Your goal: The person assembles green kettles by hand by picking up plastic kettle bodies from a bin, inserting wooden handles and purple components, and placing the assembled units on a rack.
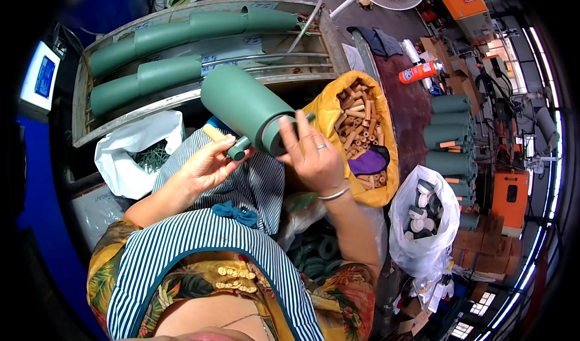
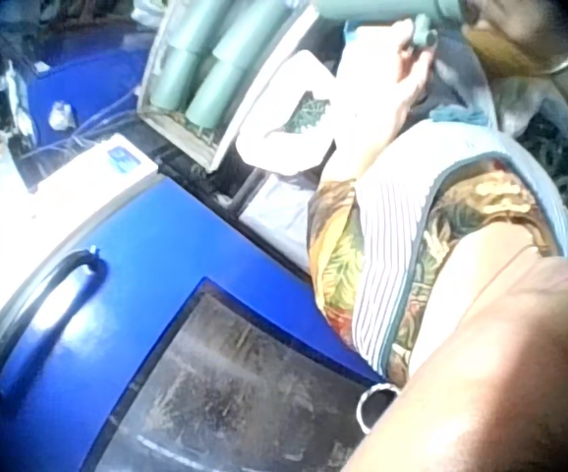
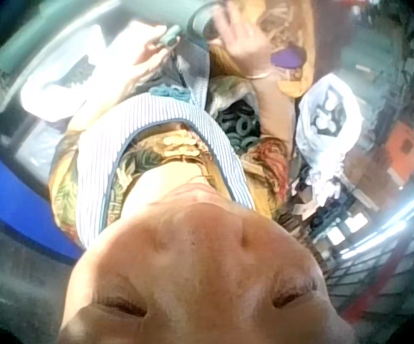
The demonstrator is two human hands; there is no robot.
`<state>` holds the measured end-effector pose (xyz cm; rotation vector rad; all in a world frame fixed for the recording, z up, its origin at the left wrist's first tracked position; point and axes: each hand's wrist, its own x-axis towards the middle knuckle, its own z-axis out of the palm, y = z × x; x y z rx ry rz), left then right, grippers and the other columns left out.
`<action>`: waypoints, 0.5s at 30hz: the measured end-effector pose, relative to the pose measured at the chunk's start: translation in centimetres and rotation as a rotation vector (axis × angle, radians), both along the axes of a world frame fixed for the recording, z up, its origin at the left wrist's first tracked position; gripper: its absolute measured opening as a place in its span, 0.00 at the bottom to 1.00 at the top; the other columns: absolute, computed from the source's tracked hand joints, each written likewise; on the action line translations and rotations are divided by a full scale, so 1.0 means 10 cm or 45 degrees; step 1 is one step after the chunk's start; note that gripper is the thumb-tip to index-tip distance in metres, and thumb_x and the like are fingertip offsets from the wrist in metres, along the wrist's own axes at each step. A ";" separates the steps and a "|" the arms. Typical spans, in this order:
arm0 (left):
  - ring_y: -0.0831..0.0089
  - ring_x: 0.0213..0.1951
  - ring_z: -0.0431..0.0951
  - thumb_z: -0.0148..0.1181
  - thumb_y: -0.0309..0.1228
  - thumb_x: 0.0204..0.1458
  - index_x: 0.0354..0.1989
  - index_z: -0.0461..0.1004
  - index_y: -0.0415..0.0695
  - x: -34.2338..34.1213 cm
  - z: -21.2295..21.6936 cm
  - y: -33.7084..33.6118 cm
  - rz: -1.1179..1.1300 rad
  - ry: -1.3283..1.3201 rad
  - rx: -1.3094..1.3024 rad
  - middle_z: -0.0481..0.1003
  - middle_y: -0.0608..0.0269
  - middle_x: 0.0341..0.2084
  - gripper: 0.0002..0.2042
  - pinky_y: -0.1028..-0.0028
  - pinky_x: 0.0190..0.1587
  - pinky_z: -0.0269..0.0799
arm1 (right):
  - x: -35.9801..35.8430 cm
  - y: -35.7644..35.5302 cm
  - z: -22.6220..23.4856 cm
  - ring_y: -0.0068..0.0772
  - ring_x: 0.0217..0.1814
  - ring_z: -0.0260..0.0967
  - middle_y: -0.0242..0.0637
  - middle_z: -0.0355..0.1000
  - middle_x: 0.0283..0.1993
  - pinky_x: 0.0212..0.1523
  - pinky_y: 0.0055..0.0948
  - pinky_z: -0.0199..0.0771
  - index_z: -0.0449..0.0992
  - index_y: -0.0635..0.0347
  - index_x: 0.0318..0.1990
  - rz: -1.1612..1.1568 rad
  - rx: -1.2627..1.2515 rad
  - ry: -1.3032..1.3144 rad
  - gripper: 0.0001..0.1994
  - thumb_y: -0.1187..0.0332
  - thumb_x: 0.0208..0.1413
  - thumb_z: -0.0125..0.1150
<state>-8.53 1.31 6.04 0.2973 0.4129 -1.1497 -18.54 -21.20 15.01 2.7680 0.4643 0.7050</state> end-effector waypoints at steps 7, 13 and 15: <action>0.65 0.44 0.81 0.63 0.23 0.56 0.40 0.71 0.38 -0.06 -0.09 -0.09 0.113 -0.234 0.113 0.76 0.56 0.39 0.07 0.71 0.47 0.85 | -0.20 0.48 -0.29 0.31 0.21 0.75 0.53 0.79 0.40 0.19 0.22 0.71 0.46 0.63 0.74 -0.396 2.297 0.424 0.47 0.36 0.60 0.48; 0.68 0.43 0.81 0.63 0.24 0.56 0.38 0.71 0.41 -0.06 -0.12 -0.03 0.144 -0.348 0.140 0.76 0.58 0.37 0.07 0.73 0.45 0.84 | -0.11 0.28 -0.38 0.54 0.56 0.66 0.55 0.68 0.61 0.61 0.44 0.63 0.53 0.69 0.71 -0.444 0.613 0.006 0.48 0.41 0.54 0.62; 0.73 0.41 0.79 0.64 0.25 0.56 0.38 0.70 0.42 -0.09 -0.02 -0.06 0.133 -0.315 0.152 0.74 0.62 0.38 0.07 0.75 0.44 0.83 | -0.27 0.31 -0.51 0.56 0.58 0.66 0.59 0.67 0.59 0.59 0.46 0.65 0.53 0.70 0.70 -0.482 0.907 0.192 0.48 0.43 0.52 0.65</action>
